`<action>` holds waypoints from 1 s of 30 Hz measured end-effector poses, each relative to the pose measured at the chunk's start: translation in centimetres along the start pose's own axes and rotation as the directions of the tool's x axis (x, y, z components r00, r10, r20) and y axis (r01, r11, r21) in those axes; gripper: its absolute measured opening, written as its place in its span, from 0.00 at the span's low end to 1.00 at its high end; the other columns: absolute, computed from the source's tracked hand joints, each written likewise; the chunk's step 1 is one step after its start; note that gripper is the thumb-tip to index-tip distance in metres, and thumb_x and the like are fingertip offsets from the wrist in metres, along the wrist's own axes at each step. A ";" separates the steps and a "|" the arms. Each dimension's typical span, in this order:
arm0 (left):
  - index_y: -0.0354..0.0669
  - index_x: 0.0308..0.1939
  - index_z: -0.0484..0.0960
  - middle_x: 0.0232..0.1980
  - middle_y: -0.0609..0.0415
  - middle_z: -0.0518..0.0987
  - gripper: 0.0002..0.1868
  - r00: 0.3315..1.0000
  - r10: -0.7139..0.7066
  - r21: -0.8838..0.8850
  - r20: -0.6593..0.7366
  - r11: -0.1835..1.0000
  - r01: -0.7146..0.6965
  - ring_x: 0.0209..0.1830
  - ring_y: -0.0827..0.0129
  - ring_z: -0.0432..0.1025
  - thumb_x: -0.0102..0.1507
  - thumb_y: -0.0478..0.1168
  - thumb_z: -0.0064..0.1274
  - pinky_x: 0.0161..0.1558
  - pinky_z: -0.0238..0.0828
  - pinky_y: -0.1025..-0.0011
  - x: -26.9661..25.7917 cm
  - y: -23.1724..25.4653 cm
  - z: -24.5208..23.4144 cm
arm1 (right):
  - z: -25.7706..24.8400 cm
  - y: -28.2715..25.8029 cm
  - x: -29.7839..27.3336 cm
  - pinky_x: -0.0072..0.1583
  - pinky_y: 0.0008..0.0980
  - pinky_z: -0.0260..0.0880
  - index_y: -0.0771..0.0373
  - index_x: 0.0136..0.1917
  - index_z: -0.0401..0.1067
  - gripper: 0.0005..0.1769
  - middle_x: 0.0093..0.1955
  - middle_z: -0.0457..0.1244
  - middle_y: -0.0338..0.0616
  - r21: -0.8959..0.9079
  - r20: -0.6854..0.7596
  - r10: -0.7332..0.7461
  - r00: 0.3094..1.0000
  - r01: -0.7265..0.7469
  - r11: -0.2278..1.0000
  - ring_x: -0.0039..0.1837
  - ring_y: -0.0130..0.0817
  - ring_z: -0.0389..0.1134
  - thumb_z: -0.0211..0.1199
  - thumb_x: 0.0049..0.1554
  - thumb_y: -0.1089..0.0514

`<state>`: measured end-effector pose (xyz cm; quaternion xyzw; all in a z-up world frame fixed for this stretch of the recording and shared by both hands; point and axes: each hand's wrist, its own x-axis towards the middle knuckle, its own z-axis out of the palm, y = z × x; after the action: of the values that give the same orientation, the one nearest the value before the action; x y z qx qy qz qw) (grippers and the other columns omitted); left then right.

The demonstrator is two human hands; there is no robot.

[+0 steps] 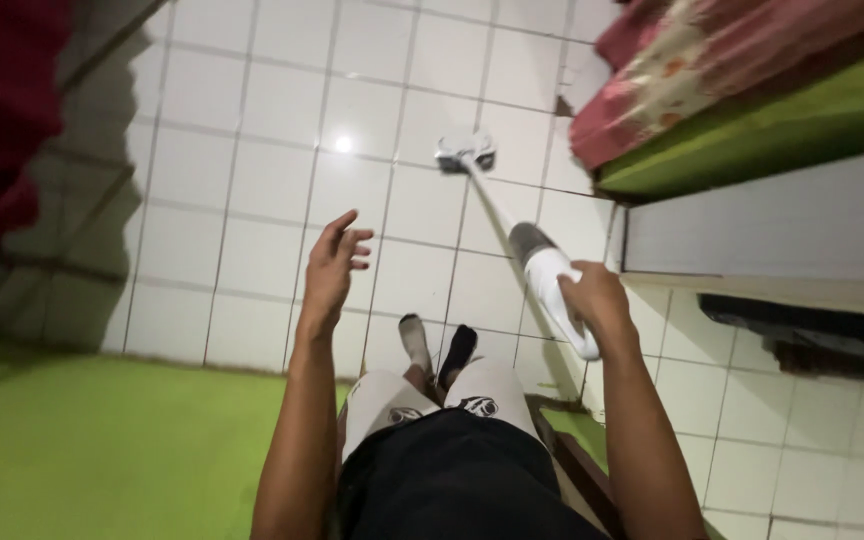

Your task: The person vacuums the tiled floor across the hallway and rooms using a stick vacuum cleaner.

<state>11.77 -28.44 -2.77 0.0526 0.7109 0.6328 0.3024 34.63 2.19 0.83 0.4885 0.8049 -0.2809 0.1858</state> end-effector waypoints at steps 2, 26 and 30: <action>0.39 0.71 0.69 0.54 0.50 0.82 0.25 1.000 0.010 -0.009 -0.018 1.000 -0.010 0.45 0.72 0.73 0.72 0.44 0.42 0.46 0.76 0.72 -0.9 -0.3 -0.1 | 0.7 -0.7 0.6 0.61 0.42 0.72 0.63 0.70 0.71 0.30 0.47 0.73 0.62 0.040 0.042 0.051 0.998 -0.052 0.998 0.48 0.51 0.76 0.62 0.58 0.49; 0.38 0.71 0.70 0.54 0.51 0.82 0.25 0.993 0.008 0.006 -0.120 1.000 -0.008 0.44 0.74 0.73 0.73 0.46 0.42 0.44 0.75 0.74 -14.7 -2.6 2.3 | 13.0 11.4 1.4 0.56 0.43 0.74 0.64 0.74 0.65 0.33 0.53 0.70 0.62 0.182 0.028 -0.080 0.996 0.074 0.981 0.43 0.53 0.75 0.60 0.59 0.50; 0.38 0.71 0.69 0.54 0.50 0.82 0.25 0.995 0.031 0.018 -0.092 0.999 -0.029 0.44 0.74 0.73 0.72 0.46 0.42 0.44 0.75 0.74 -15.5 -2.9 2.4 | 10.4 10.9 -2.8 0.52 0.41 0.74 0.66 0.73 0.67 0.32 0.46 0.72 0.62 0.170 0.062 -0.111 0.992 0.099 0.981 0.38 0.44 0.74 0.60 0.59 0.51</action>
<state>26.40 -33.96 0.15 0.0364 0.7285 0.6331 0.2592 45.88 -2.33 -8.61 0.4490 0.7961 -0.3738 0.1580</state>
